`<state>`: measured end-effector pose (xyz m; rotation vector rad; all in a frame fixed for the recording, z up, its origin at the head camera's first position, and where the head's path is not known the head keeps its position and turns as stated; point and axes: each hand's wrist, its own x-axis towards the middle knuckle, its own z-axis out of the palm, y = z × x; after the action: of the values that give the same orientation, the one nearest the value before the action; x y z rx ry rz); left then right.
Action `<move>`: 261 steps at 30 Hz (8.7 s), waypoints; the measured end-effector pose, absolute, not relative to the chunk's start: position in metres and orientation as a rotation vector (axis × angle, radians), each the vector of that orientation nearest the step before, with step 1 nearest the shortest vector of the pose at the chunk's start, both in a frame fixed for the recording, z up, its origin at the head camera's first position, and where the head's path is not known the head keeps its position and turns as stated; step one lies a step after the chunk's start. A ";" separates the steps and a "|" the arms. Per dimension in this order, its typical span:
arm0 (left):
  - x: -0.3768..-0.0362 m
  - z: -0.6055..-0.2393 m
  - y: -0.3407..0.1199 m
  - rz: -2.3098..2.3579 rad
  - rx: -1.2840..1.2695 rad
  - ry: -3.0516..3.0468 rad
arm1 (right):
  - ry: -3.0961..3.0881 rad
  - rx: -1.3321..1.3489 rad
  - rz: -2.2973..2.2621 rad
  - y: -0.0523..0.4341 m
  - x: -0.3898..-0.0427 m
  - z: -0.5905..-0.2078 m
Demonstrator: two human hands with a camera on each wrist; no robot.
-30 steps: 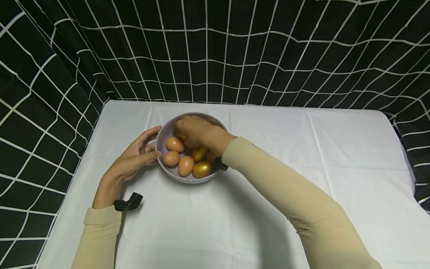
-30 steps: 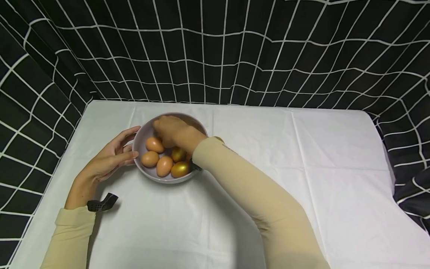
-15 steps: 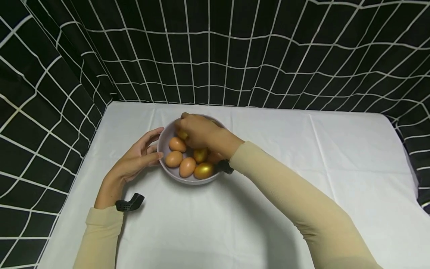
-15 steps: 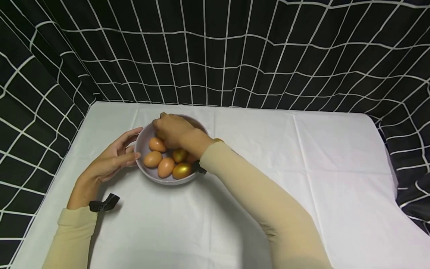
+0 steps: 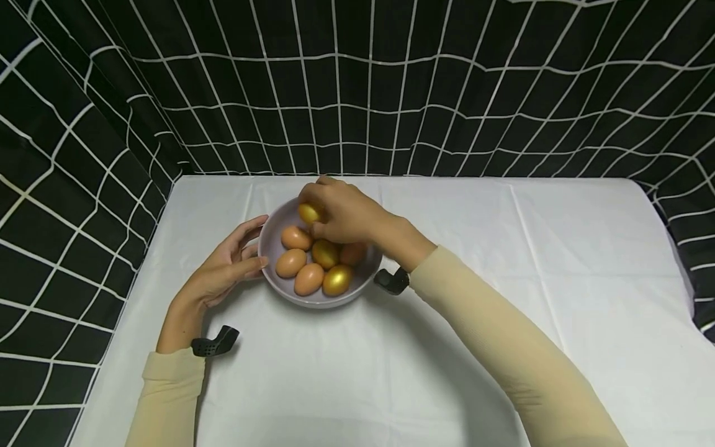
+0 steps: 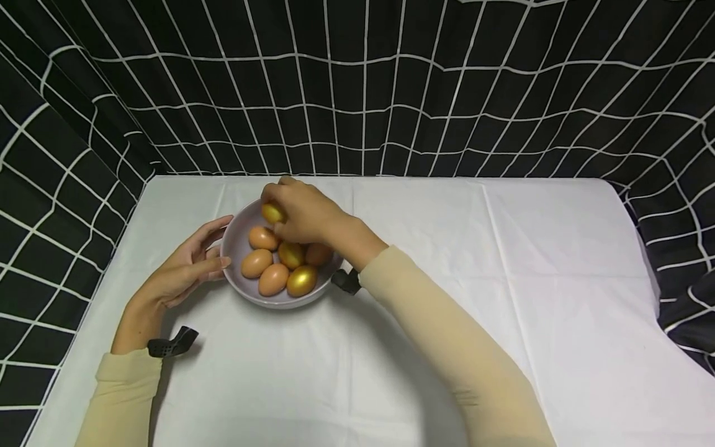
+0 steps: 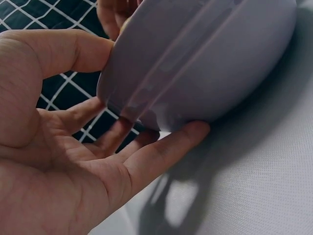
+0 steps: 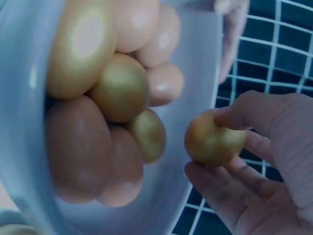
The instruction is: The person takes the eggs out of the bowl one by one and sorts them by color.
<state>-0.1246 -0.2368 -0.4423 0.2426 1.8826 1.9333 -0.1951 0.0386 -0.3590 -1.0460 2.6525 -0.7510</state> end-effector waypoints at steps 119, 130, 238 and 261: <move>-0.127 -0.445 -0.238 1.902 0.240 1.916 | 2.965 -0.302 -1.033 0.173 -0.136 -0.429; -0.128 -0.443 -0.239 1.905 0.259 1.923 | 3.010 -0.532 -1.100 0.137 -0.144 -0.408; -0.126 -0.442 -0.242 1.854 0.192 1.888 | 2.493 -0.766 -1.450 0.108 -0.144 -0.374; -0.126 -0.447 -0.239 1.860 0.220 1.883 | 2.594 -0.469 -1.665 0.181 -0.130 -0.391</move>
<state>-0.1263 -0.2387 -0.4471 0.2198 1.8825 1.8596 -0.1304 0.1813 -0.3908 -0.4694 2.5943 -1.6646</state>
